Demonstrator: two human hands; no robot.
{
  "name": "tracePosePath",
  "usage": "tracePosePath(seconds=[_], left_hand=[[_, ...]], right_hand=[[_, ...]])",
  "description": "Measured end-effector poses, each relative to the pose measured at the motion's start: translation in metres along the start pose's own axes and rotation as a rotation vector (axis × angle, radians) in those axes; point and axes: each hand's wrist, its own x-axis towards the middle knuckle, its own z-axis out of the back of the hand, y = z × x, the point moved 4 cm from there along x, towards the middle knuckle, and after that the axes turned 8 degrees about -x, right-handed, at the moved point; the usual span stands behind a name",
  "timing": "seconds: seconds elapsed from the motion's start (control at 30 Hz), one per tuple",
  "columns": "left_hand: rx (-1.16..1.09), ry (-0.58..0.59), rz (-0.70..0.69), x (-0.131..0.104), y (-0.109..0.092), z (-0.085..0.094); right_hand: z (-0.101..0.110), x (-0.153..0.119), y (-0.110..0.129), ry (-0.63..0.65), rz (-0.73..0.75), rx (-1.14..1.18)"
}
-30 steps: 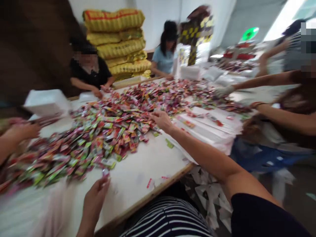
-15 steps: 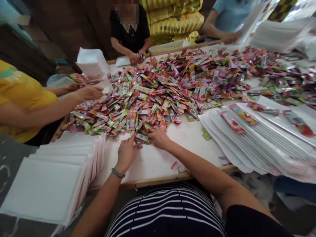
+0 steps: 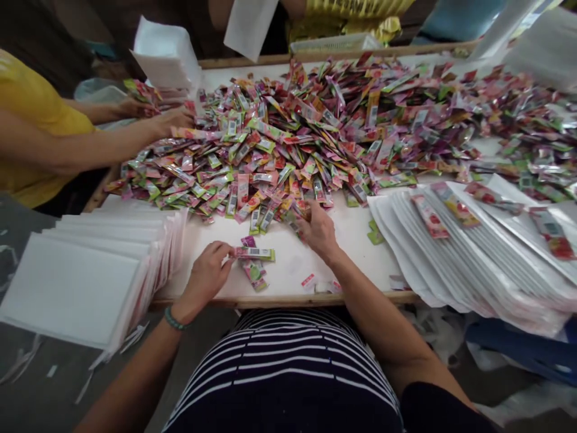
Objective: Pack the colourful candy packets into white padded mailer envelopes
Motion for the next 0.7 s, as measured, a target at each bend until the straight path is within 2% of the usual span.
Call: tracePosePath(seconds=[0.07, 0.17, 0.23, 0.37, 0.47, 0.53, 0.63, 0.7], left_hand=[[-0.01, 0.038, -0.09, 0.007, 0.003, 0.005], [-0.022, 0.142, -0.212, 0.017, 0.007, 0.007], [-0.048, 0.206, -0.297, 0.024, 0.008, 0.004], [-0.071, 0.334, -0.391, 0.033, 0.003, -0.009], [-0.075, 0.388, -0.346, 0.029, 0.001, -0.018], [-0.116, 0.389, -0.247, 0.023, 0.003, -0.02], [-0.2, 0.297, -0.104, 0.016, 0.007, -0.015], [-0.256, 0.237, -0.128, 0.014, 0.006, -0.01]], right_hand=[[0.008, -0.005, 0.0, 0.008, -0.013, 0.02], [0.011, -0.02, 0.0, 0.133, -0.032, 0.099], [0.01, -0.033, 0.002, 0.189, -0.06, 0.154], [0.002, -0.049, 0.011, 0.2, -0.063, 0.166], [-0.007, -0.053, 0.015, 0.244, -0.048, 0.155], [-0.01, -0.053, 0.014, 0.264, -0.053, 0.171], [-0.01, -0.053, 0.015, 0.296, -0.074, 0.215], [-0.009, -0.052, 0.017, 0.326, -0.082, 0.249]])
